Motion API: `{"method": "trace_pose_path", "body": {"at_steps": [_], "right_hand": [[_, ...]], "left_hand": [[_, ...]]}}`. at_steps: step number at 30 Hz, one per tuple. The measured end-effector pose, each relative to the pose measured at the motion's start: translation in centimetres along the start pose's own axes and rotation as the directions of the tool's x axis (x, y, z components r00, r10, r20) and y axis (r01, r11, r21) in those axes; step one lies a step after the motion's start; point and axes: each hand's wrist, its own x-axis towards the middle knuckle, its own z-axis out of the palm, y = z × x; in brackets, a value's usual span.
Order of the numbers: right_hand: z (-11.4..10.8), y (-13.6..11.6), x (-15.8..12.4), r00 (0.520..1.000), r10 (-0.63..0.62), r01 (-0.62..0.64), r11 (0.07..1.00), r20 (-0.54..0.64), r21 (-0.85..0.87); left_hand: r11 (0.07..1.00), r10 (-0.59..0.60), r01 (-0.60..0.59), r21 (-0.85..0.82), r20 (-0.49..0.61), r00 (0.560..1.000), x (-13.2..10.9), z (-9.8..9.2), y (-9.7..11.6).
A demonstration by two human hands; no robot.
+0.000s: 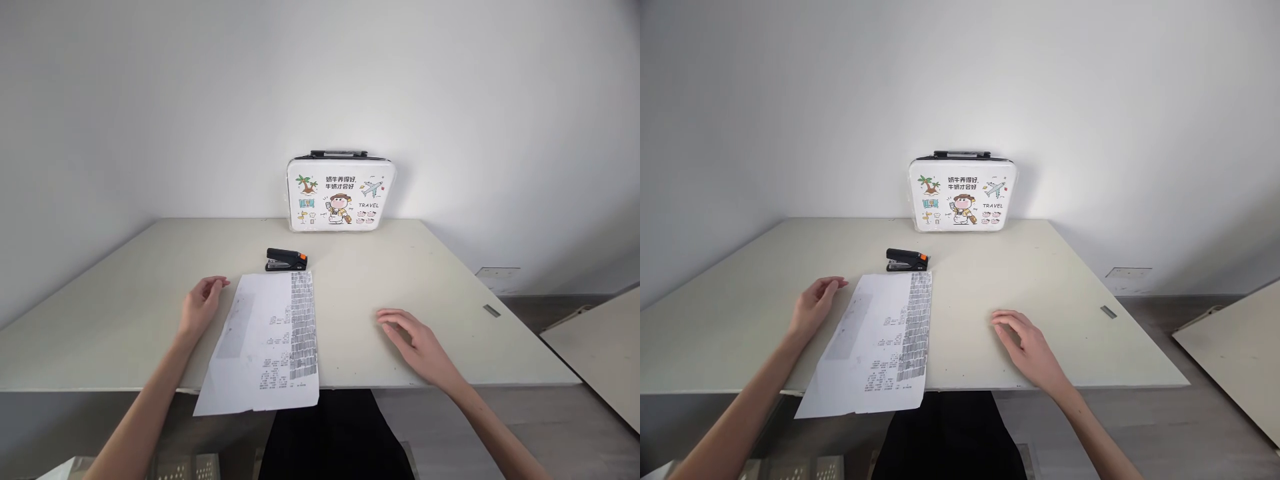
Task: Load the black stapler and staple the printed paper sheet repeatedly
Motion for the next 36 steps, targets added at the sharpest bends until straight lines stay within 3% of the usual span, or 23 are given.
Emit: {"method": "trace_pose_path", "body": {"at_steps": [9, 20, 31, 36], "right_hand": [[0.3, -0.2, 1.5, 0.998, -0.046, 0.048, 0.998, 0.047, -0.04], [3.3, -1.4, 6.1, 0.992, -0.129, 0.129, 0.991, 0.009, -0.029], [3.6, -1.4, 6.7, 0.99, -0.142, 0.143, 0.988, 0.021, -0.064], [4.2, -1.2, 8.3, 0.985, -0.17, 0.172, 0.982, 0.027, -0.074]], "left_hand": [[1.0, -0.025, 0.024, 0.009, 0.059, 0.998, -0.5, -0.2, 0.7], [0.999, 0.003, -0.006, 0.033, 0.096, 0.995, -1.1, -0.2, 1.3], [0.998, 0.026, -0.033, 0.054, 0.134, 0.991, -1.4, -0.1, 1.2], [0.997, 0.044, -0.054, 0.061, 0.155, 0.987, -1.8, -0.3, 1.4]]}}
